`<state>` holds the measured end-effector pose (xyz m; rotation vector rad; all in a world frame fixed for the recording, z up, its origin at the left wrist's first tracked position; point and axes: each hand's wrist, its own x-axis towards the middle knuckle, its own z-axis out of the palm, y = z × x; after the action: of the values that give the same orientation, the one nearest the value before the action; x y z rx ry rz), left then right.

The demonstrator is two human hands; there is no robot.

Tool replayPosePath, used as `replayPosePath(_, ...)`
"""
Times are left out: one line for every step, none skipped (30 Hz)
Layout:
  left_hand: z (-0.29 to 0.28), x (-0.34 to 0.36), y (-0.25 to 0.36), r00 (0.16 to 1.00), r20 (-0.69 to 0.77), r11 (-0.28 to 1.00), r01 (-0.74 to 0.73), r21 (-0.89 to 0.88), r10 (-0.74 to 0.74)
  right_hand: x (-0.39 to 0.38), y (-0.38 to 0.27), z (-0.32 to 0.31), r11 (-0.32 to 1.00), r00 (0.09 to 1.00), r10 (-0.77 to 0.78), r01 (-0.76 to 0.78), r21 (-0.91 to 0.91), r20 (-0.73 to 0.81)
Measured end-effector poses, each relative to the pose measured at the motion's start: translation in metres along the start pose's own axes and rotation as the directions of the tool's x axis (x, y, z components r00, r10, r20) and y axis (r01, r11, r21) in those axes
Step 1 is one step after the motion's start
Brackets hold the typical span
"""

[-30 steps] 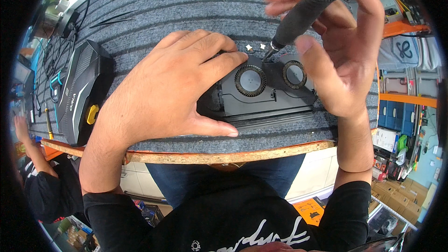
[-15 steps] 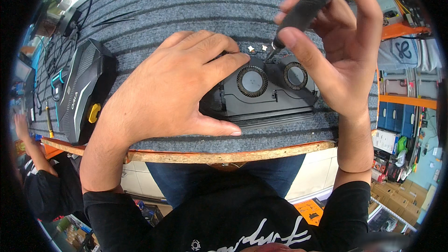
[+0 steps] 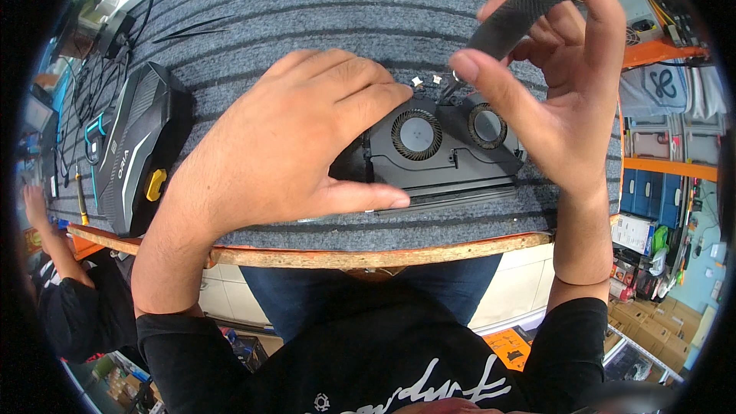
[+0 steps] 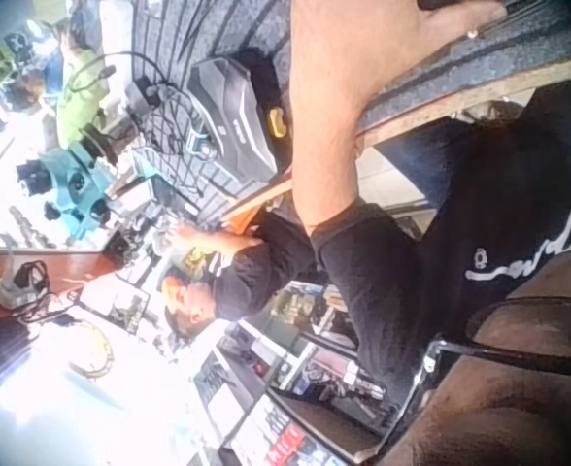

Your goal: The person unscrews several small screws from a laptop cooling fan assembly using a precision screwdriver, then lifts a component and brushes it with a small tool.

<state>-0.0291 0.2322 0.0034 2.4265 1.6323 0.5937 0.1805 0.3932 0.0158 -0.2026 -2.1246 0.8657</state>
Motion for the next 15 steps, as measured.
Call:
replayPosePath(0.002, 0.000, 0.000, 1.000, 0.004, 1.000, 0.004, 0.001, -0.004, -0.002, 0.007, -0.001, 0.998, 0.999, -0.019, 0.015, 0.067, 0.050)
replayPosePath(0.004, 0.000, 0.000, 0.999, -0.024, 0.999, 0.036, 0.008, -0.036, -0.004, 0.015, -0.002, 0.990, 0.994, -0.038, 0.025, 0.137, 0.099)
replayPosePath(0.005, 0.001, 0.000, 0.996, -0.059, 0.998, 0.060, 0.010, -0.059, -0.004, 0.014, -0.001, 0.986, 0.998, -0.038, 0.029, 0.163, 0.047)
replayPosePath(0.005, 0.003, 0.001, 0.997, -0.061, 0.998, 0.056, 0.009, -0.056, -0.003, 0.013, -0.002, 0.984, 0.999, -0.036, 0.032, 0.174, 0.022)
replayPosePath(0.004, 0.005, 0.001, 0.993, -0.105, 0.998, 0.048, 0.032, -0.045, -0.003, 0.013, -0.002, 0.982, 0.999, -0.035, 0.035, 0.185, -0.004)
replayPosePath(0.004, 0.006, 0.001, 0.989, -0.146, 0.997, 0.047, 0.058, -0.038, -0.001, 0.013, -0.002, 0.967, 0.997, -0.076, 0.082, 0.240, -0.034)
replayPosePath(0.003, 0.007, 0.002, 0.989, -0.145, 0.997, 0.048, 0.058, -0.039, -0.001, 0.012, 0.000, 0.958, 0.994, -0.096, 0.106, 0.267, -0.050)
replayPosePath(0.003, 0.007, 0.003, 0.988, -0.151, 0.999, 0.041, 0.020, -0.038, -0.001, 0.012, 0.002, 0.947, 0.991, -0.115, 0.130, 0.293, -0.067)
replayPosePath(0.002, 0.008, 0.004, 0.987, -0.157, 0.999, 0.036, -0.018, -0.038, 0.000, 0.009, 0.010, 0.930, 0.987, -0.096, 0.135, 0.341, -0.127)
replayPosePath(0.002, 0.008, 0.005, 0.987, -0.157, 0.999, 0.037, -0.016, -0.040, 0.001, 0.003, 0.011, 0.920, 0.984, -0.086, 0.138, 0.366, -0.156)
replayPosePath(0.003, 0.008, 0.006, 0.989, -0.147, 0.999, 0.033, -0.024, -0.037, 0.001, -0.003, 0.013, 0.910, 0.980, -0.075, 0.143, 0.389, -0.186)
replayPosePath(0.003, 0.008, 0.007, 0.990, -0.136, 0.999, 0.030, -0.032, -0.034, 0.005, -0.015, 0.009, 0.967, 0.991, -0.060, 0.087, 0.241, -0.118)
replayPosePath(0.003, 0.007, 0.007, 0.990, -0.136, 0.999, 0.031, -0.032, -0.035, 0.005, -0.013, 0.006, 0.985, 0.995, -0.047, 0.060, 0.164, -0.085)
replayPosePath(0.002, 0.006, 0.006, 0.991, -0.125, 0.999, 0.044, -0.024, -0.047, 0.005, -0.013, 0.003, 0.996, 0.998, -0.034, 0.039, 0.084, -0.052)
replayPosePath(0.002, 0.006, 0.005, 0.992, -0.114, 0.998, 0.054, -0.017, -0.056, 0.005, -0.001, 0.000, 0.987, 0.998, -0.046, 0.051, 0.152, -0.037)
